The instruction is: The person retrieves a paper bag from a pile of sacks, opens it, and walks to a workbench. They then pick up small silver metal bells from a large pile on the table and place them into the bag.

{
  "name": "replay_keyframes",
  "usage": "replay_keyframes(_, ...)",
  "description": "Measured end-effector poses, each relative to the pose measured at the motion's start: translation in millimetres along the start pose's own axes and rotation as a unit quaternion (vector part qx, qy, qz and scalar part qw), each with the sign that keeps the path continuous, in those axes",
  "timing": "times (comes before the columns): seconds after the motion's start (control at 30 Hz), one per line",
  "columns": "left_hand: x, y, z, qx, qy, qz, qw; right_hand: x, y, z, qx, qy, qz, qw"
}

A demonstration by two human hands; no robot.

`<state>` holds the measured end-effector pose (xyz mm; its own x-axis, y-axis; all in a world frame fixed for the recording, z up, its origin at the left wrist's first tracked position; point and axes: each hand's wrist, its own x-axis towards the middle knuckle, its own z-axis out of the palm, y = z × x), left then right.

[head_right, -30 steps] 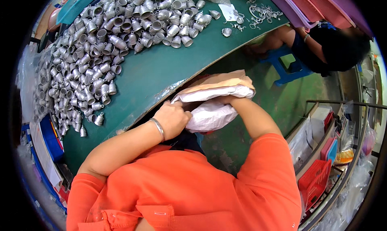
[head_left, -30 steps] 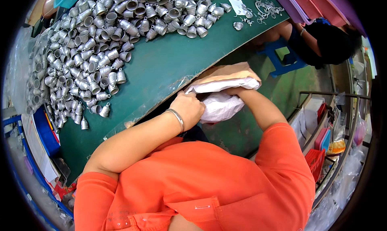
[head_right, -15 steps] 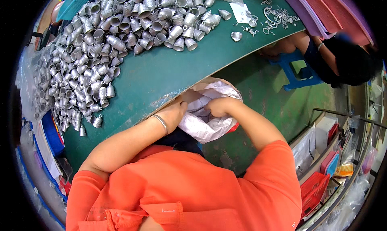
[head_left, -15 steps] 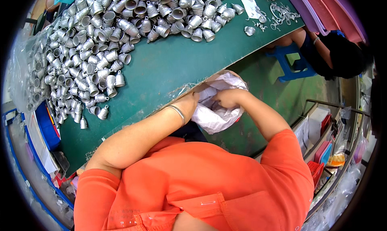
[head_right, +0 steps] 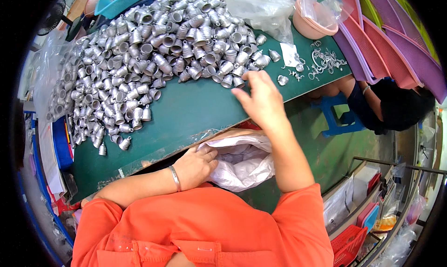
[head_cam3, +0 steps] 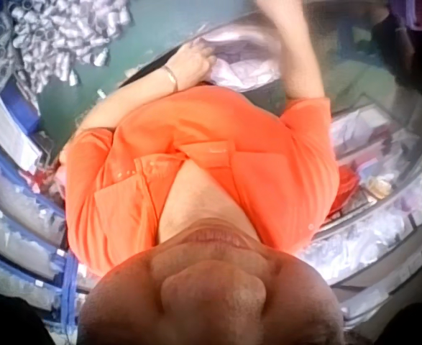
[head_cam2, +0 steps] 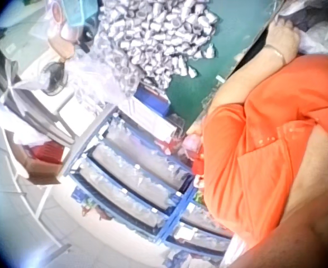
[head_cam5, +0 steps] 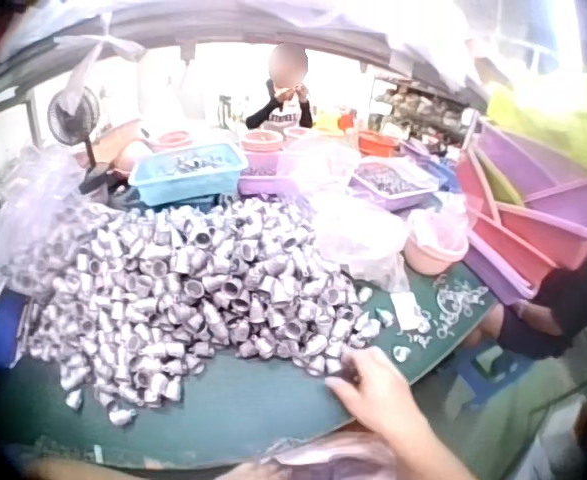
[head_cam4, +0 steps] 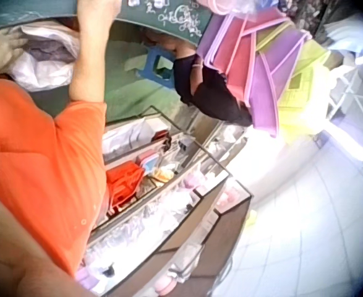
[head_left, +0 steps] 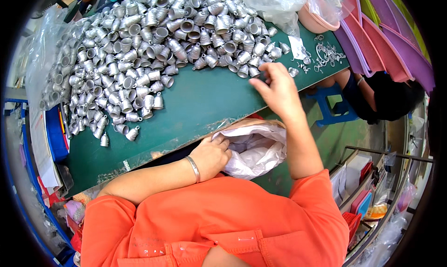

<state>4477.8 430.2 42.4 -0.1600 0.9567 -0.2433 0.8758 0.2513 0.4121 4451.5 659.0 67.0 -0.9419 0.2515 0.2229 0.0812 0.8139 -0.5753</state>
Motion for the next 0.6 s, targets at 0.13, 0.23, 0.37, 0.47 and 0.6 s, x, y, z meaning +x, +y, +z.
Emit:
replay_keyframes(0.13, -14, -2, -3, -0.019, 0.093, 0.022, 0.995, -2, -10, 30, -0.076, 0.095, 0.005, 0.993)
replay_keyframes(0.23, -16, -7, 0, -0.037, 0.097, 0.029, 0.994, -14, -10, 33, -0.008, 0.114, 0.014, 0.993)
replay_keyframes(0.37, -24, -7, -3, 0.002, 0.079, 0.070, 0.994, -31, -24, 28, 0.195, 0.122, 0.088, 0.969)
replay_keyframes(0.47, -31, -15, 7, 0.003, 0.075, 0.075, 0.994, -38, -37, 29, 0.155, 0.100, 0.045, 0.982)
replay_keyframes(0.6, -37, -22, 17, 0.008, 0.076, 0.061, 0.995, -29, -41, 50, 0.063, 0.103, -0.038, 0.992)
